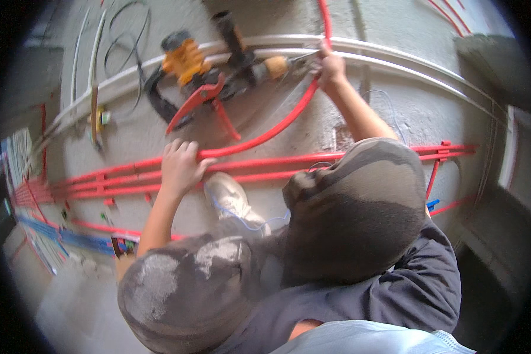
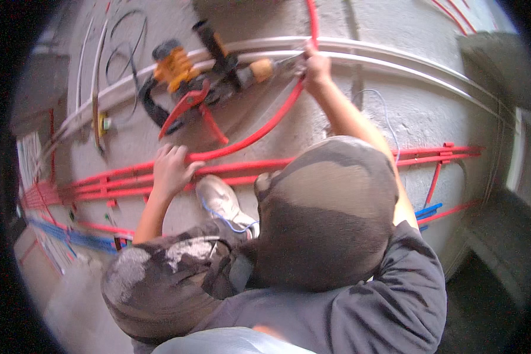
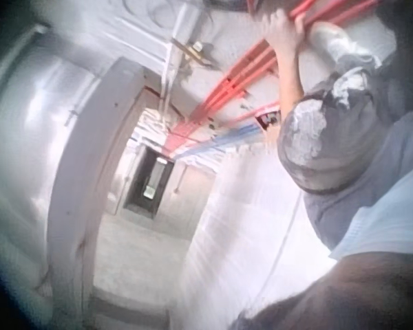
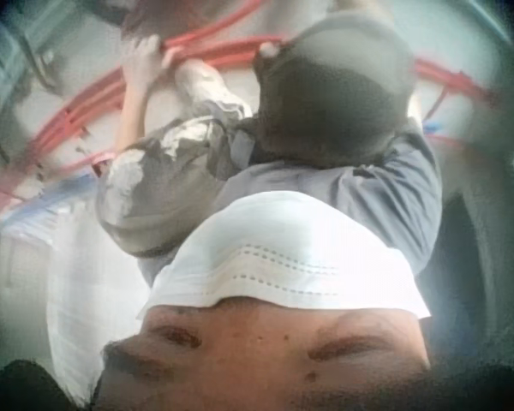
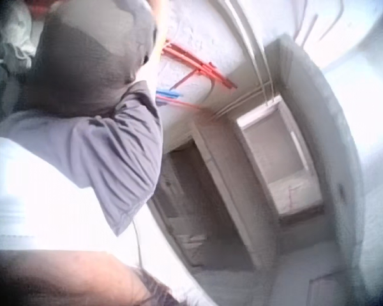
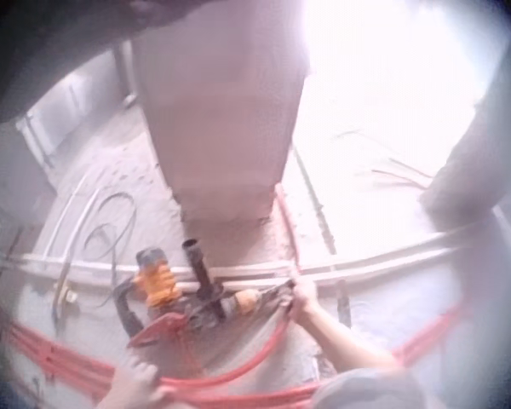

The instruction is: The person is installing red electrical conduits on a concrete floor. They are bending the conduits by hand and arranging them in parallel lines alongside existing blue conduits. A power tool is visible nearby but not used in the clip.

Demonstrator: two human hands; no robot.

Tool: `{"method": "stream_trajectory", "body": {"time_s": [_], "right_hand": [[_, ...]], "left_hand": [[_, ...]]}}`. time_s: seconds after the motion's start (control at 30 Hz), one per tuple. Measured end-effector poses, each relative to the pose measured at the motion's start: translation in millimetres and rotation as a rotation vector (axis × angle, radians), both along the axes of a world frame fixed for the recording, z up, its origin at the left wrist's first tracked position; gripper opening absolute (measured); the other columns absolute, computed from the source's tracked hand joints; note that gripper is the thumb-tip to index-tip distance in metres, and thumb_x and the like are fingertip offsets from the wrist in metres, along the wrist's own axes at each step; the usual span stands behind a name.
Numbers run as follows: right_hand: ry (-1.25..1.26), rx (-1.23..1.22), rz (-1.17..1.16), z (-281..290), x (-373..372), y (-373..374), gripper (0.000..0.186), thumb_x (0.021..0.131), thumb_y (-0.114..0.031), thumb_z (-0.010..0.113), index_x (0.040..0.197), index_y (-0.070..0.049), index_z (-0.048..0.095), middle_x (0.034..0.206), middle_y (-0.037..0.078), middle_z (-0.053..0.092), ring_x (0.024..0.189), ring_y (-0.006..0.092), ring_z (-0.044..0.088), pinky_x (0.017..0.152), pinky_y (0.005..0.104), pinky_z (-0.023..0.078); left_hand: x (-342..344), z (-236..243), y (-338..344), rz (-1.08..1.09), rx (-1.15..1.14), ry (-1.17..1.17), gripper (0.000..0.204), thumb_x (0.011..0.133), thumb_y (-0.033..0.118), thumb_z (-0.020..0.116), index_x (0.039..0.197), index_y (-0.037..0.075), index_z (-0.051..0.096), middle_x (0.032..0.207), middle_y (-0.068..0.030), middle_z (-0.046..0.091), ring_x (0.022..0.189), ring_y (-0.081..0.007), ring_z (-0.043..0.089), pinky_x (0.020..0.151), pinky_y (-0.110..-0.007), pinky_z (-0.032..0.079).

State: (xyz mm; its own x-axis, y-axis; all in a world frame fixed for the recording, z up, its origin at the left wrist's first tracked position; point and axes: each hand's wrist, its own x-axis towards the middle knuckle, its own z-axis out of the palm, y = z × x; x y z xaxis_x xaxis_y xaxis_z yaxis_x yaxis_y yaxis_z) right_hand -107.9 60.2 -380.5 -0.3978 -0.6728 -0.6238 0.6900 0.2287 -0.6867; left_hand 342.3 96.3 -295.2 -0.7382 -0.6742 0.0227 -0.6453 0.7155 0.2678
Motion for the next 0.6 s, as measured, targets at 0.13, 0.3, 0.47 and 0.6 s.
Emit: {"method": "stream_trajectory", "body": {"time_s": [0.13,0.3,0.47,0.6], "right_hand": [[-0.013,-0.011,-0.060,-8,-6,4,0.047,0.109,-0.051,0.061,0.078,-0.020,0.045,0.062,-0.007,0.027,0.048,0.0095,0.027,0.044,0.0290,0.022],[0.017,-0.143,-0.035,-2,-6,25,0.044,0.112,-0.045,0.058,0.078,-0.019,0.047,0.060,-0.006,0.028,0.049,0.0111,0.028,0.046,0.0304,0.023],[0.048,-0.304,0.127,60,-41,54,0.040,0.115,-0.042,0.051,0.083,-0.018,0.051,0.062,-0.007,0.032,0.050,0.0089,0.031,0.045,0.0264,0.028],[0.132,-0.258,0.149,91,-54,65,0.038,0.116,-0.043,0.049,0.090,-0.016,0.054,0.064,-0.006,0.033,0.050,0.0070,0.032,0.045,0.0249,0.029]], "left_hand": [[13,-30,10,0.148,0.186,-0.080,0.048,0.091,0.049,0.077,0.087,0.005,0.059,0.087,-0.0166,0.063,0.084,-0.0393,0.066,0.071,-0.051,0.051],[20,-8,24,0.307,0.322,0.003,0.043,0.093,0.042,0.078,0.095,0.003,0.062,0.093,-0.0172,0.063,0.083,-0.0386,0.067,0.070,-0.050,0.053],[32,25,21,0.435,0.916,0.241,0.030,0.089,0.013,0.079,0.114,-0.001,0.071,0.100,-0.0190,0.072,0.091,-0.0344,0.072,0.083,-0.040,0.057],[64,53,29,0.437,0.744,0.173,0.018,0.086,0.005,0.077,0.103,-0.001,0.074,0.088,-0.0168,0.072,0.082,-0.0315,0.071,0.077,-0.040,0.055]]}}
